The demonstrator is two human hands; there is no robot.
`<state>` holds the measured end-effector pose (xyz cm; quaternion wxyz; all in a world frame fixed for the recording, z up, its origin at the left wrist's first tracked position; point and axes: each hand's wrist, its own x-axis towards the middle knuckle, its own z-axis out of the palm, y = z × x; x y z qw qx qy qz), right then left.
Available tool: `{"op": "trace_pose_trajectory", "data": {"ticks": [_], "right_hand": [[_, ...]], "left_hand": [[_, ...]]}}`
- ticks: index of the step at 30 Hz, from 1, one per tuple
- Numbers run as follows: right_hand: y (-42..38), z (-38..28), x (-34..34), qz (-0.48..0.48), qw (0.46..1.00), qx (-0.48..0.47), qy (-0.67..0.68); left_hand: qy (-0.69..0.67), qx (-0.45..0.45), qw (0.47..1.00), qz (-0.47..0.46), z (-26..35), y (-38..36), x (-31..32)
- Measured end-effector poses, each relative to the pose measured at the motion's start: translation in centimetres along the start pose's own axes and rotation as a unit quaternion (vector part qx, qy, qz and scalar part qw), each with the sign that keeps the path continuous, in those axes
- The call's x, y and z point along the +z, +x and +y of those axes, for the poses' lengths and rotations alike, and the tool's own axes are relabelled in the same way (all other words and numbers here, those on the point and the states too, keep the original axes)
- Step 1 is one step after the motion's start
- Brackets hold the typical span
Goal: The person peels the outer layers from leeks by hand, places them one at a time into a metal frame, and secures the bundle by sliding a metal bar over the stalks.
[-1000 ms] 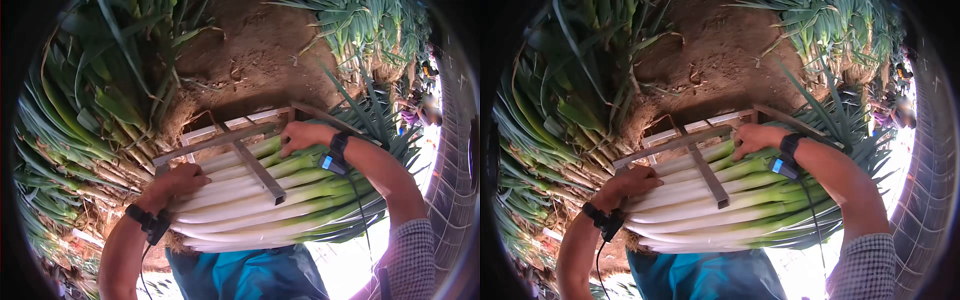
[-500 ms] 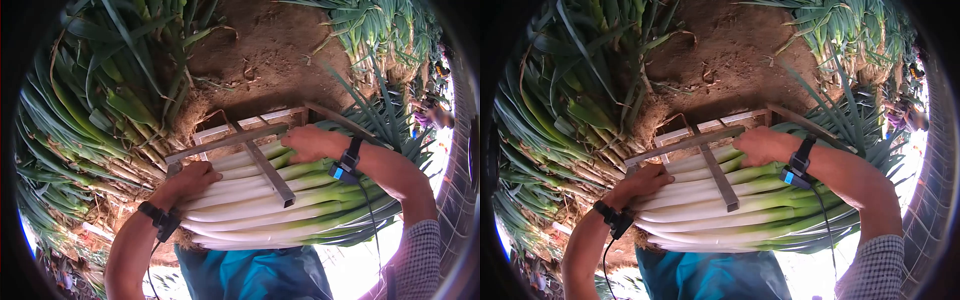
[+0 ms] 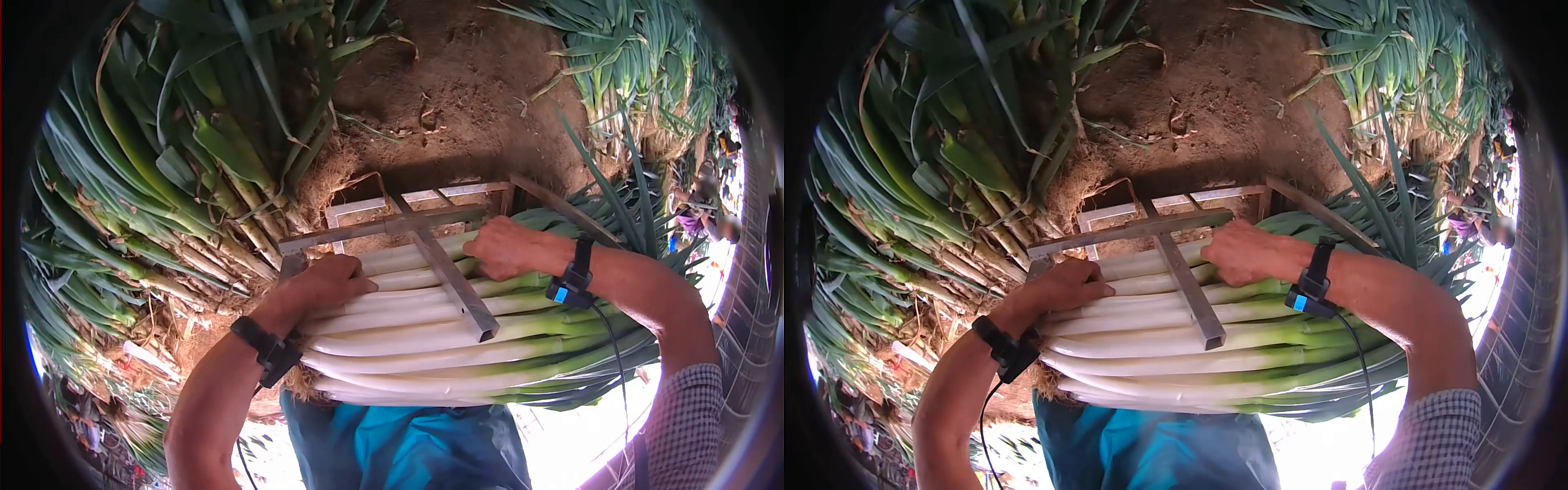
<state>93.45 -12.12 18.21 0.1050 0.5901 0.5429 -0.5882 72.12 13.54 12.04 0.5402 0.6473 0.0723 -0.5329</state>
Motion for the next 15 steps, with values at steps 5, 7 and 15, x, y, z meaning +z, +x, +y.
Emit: {"op": "trace_pose_trajectory", "data": {"ticks": [5,7,15], "right_hand": [[-0.1,0.6,0.5,0.036,0.997,-0.019,0.058],[0.4,1.0,0.8,0.011,0.996,-0.009,0.086],[2.0,2.8,0.2,-0.072,0.976,0.013,0.205]], "left_hand": [[0.05,0.0,0.999,-0.013,0.6,0.5,-0.3],[0.059,-0.009,0.998,-0.021,1.0,0.4,-0.2],[0.124,-0.03,0.992,-0.019,3.0,0.3,-0.1]]}}
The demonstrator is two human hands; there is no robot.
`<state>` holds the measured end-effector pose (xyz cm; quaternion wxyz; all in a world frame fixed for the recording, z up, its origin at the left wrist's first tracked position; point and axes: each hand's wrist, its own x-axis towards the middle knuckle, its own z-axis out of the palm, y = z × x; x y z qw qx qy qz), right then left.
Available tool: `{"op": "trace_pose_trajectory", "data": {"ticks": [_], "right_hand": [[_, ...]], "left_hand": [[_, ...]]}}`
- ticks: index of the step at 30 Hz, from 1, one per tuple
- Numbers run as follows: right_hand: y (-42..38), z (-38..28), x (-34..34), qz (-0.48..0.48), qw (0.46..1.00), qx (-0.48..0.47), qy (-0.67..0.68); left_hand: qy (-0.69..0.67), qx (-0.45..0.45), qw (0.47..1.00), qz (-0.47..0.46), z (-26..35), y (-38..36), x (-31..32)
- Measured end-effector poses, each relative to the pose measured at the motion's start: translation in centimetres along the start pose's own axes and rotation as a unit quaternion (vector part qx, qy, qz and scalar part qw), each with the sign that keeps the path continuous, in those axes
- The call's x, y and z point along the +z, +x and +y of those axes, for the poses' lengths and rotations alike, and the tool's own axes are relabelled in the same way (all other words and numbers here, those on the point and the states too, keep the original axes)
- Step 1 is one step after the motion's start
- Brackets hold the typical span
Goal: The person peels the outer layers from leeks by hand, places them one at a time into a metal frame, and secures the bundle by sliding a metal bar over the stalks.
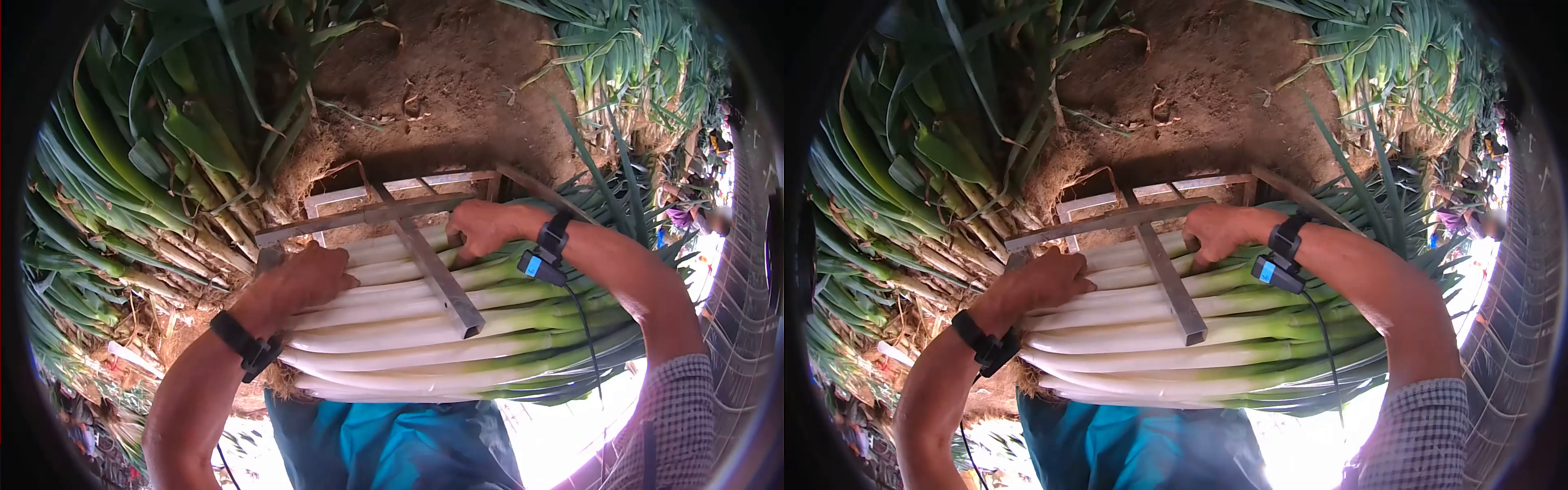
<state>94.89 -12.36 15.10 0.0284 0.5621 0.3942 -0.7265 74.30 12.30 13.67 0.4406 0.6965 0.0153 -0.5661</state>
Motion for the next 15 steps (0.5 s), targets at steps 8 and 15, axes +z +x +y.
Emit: {"op": "trace_pose_trajectory", "data": {"ticks": [8,15], "right_hand": [[0.8,0.7,-0.4,-0.093,0.994,0.007,0.049],[0.8,0.5,-0.9,-0.084,0.996,0.008,-0.023]], "left_hand": [[-0.061,0.016,0.998,0.012,-1.3,-0.9,0.8],[-0.024,0.041,0.995,0.086,-1.9,-0.5,1.8]]}}
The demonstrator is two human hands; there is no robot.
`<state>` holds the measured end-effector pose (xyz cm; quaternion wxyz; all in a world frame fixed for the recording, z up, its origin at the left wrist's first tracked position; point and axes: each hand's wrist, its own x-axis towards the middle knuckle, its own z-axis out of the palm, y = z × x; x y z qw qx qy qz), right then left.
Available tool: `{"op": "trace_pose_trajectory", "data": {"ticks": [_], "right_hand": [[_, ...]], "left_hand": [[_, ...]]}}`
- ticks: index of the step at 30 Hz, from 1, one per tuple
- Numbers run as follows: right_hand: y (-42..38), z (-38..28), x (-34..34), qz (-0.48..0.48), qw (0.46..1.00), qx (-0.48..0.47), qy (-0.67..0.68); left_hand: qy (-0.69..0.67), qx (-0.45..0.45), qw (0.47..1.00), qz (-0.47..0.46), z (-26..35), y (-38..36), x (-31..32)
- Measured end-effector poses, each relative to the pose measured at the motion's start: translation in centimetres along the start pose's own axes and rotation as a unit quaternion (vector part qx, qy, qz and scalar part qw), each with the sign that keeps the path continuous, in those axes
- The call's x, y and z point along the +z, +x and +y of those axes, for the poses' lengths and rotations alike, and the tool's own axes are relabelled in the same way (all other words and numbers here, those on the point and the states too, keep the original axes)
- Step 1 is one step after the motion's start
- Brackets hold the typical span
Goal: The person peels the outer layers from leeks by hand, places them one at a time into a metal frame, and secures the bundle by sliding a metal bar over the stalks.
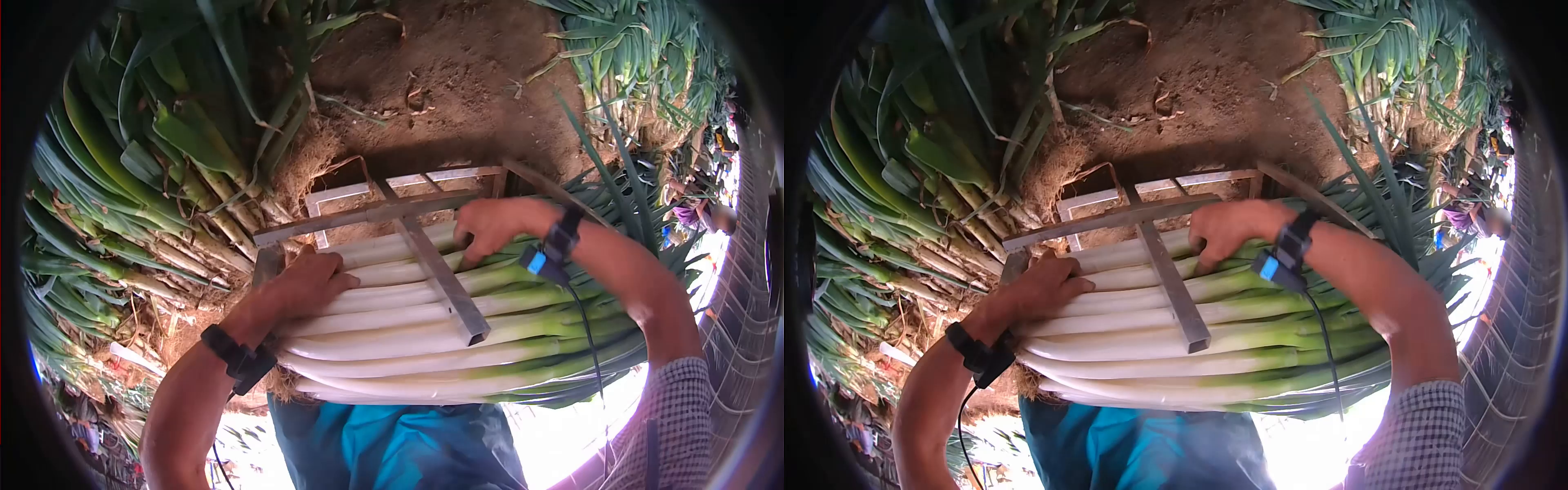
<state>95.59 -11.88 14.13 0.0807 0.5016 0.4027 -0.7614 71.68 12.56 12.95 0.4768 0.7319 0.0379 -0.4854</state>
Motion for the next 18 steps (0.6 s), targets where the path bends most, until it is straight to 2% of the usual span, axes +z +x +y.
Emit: {"op": "trace_pose_trajectory", "data": {"ticks": [2,5,8,11,14,18], "right_hand": [[-2.1,-1.7,2.3,0.12,0.986,0.034,-0.112],[-4.5,-3.1,1.7,0.102,0.974,0.067,-0.193],[-4.9,-3.3,1.4,0.064,0.976,0.082,-0.189],[-4.9,-1.4,2.1,0.109,0.988,0.071,-0.083],[-5.0,-0.6,2.0,0.078,0.994,0.056,-0.058],[-3.4,2.5,2.0,0.033,0.997,0.008,0.065]], "left_hand": [[-0.029,-0.006,1.0,0.003,0.2,-0.1,0.0],[-0.049,-0.014,0.999,-0.021,0.7,-0.2,-0.6],[-0.032,-0.001,0.999,0.008,0.9,-0.4,-0.5],[-0.051,0.009,0.999,-0.005,0.3,-0.1,-0.5],[-0.042,0.01,0.999,-0.032,0.4,-0.1,-0.7],[-0.054,0.024,0.998,-0.026,-0.7,0.4,0.0]]}}
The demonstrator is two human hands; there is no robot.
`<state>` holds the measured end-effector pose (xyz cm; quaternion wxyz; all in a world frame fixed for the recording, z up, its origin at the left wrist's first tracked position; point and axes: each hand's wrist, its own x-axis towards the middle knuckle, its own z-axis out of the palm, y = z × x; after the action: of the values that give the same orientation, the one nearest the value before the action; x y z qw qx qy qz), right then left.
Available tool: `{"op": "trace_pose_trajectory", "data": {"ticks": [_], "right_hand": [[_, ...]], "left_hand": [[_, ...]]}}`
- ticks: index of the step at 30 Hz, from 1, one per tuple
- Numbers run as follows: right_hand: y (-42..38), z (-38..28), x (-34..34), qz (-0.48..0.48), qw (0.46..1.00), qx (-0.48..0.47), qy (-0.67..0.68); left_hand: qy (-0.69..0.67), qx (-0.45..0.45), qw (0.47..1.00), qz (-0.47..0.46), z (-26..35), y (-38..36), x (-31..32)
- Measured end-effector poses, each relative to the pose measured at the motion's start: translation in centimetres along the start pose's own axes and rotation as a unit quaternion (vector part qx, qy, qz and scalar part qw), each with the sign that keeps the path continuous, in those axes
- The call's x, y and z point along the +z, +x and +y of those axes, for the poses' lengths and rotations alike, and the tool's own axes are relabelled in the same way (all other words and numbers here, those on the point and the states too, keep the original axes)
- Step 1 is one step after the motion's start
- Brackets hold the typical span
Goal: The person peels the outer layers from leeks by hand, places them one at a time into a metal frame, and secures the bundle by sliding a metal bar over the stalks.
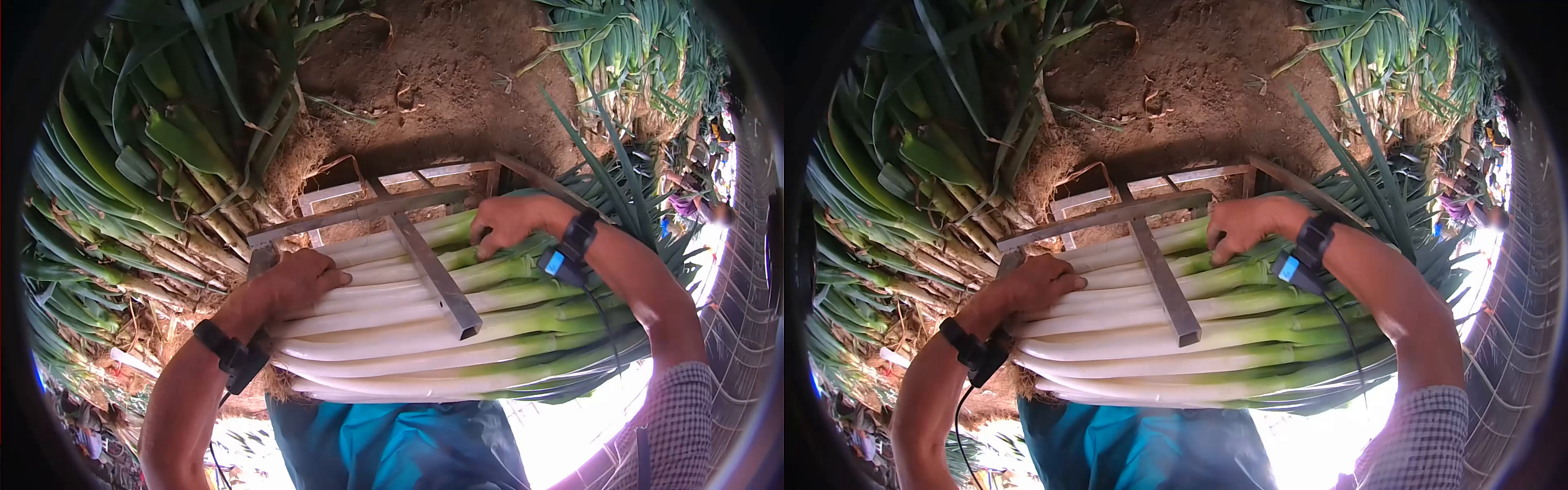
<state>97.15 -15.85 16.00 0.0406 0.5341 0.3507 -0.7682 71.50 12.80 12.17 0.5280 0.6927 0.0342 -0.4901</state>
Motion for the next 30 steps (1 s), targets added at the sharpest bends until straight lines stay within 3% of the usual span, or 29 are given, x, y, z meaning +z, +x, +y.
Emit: {"op": "trace_pose_trajectory", "data": {"ticks": [5,8,11,14,18,30], "right_hand": [[1.3,0.7,-1.2,-0.016,1.0,-0.01,-0.017],[0.5,0.2,-0.6,0.023,1.0,-0.008,-0.003],[0.2,0.5,0.2,0.067,0.998,-0.011,-0.015],[0.0,0.0,0.1,0.078,0.997,0.01,-0.007],[0.4,1.1,0.8,0.097,0.995,-0.016,-0.015],[-0.6,-1.3,0.2,0.093,0.994,0.013,-0.051]], "left_hand": [[0.046,0.012,0.998,0.043,0.2,0.2,0.2],[0.051,-0.031,0.994,0.088,2.4,-1.4,-0.3],[0.046,0.052,0.942,0.33,4.4,-3.8,0.3],[0.155,0.08,0.896,0.408,9.4,-7.0,2.2],[0.136,0.025,0.908,0.395,10.0,-6.7,10.3],[0.146,0.03,0.899,0.412,9.0,-5.2,10.6]]}}
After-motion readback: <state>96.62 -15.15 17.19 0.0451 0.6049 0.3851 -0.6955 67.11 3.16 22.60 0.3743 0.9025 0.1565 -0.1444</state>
